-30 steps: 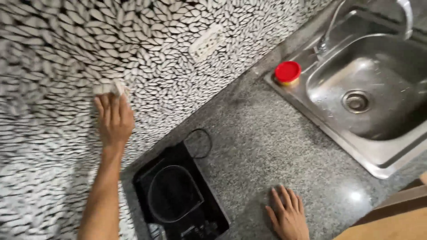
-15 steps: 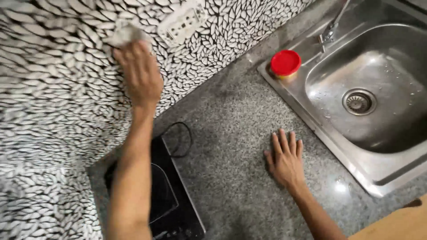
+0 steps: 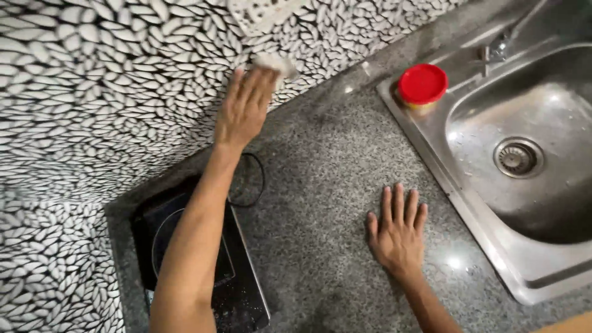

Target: The person wipes a patterned wall above a kitchen counter using a white cloth. They then move to a different area and wipe a white cabinet door with the same cloth.

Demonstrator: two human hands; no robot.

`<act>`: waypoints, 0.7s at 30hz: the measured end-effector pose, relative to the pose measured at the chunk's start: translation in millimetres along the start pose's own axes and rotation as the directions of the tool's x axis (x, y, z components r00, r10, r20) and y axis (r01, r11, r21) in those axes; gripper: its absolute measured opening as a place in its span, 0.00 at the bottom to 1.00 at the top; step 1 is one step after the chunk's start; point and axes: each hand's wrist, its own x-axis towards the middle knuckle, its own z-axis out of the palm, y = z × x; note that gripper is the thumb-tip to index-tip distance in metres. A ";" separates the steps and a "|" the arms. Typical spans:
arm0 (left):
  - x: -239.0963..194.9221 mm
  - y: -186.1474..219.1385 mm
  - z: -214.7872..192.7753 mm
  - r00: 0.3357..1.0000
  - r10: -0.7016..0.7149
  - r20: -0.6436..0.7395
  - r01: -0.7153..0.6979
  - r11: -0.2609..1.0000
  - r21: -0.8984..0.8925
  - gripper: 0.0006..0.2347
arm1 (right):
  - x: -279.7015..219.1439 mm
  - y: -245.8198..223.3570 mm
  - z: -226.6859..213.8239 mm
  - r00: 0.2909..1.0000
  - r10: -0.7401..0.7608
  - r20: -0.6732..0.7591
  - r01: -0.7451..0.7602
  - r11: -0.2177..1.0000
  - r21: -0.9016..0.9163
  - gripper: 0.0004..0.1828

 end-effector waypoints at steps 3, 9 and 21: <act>15.9 -15.9 -19.3 0.989 -0.145 -0.026 0.139 0.977 -0.160 0.20 | 0.1 -1.9 -3.7 1.000 -0.006 -0.004 0.006 1.000 0.004 0.41; 5.5 33.8 3.0 0.998 -0.028 0.055 0.038 0.982 -0.187 0.23 | 1.1 -4.7 -9.8 1.000 0.003 0.012 -0.004 0.997 0.078 0.42; 41.7 -108.5 -67.6 0.880 -0.372 0.294 0.435 0.880 -0.190 0.20 | 2.2 -6.0 -4.9 0.999 0.033 0.037 -0.034 0.999 0.033 0.42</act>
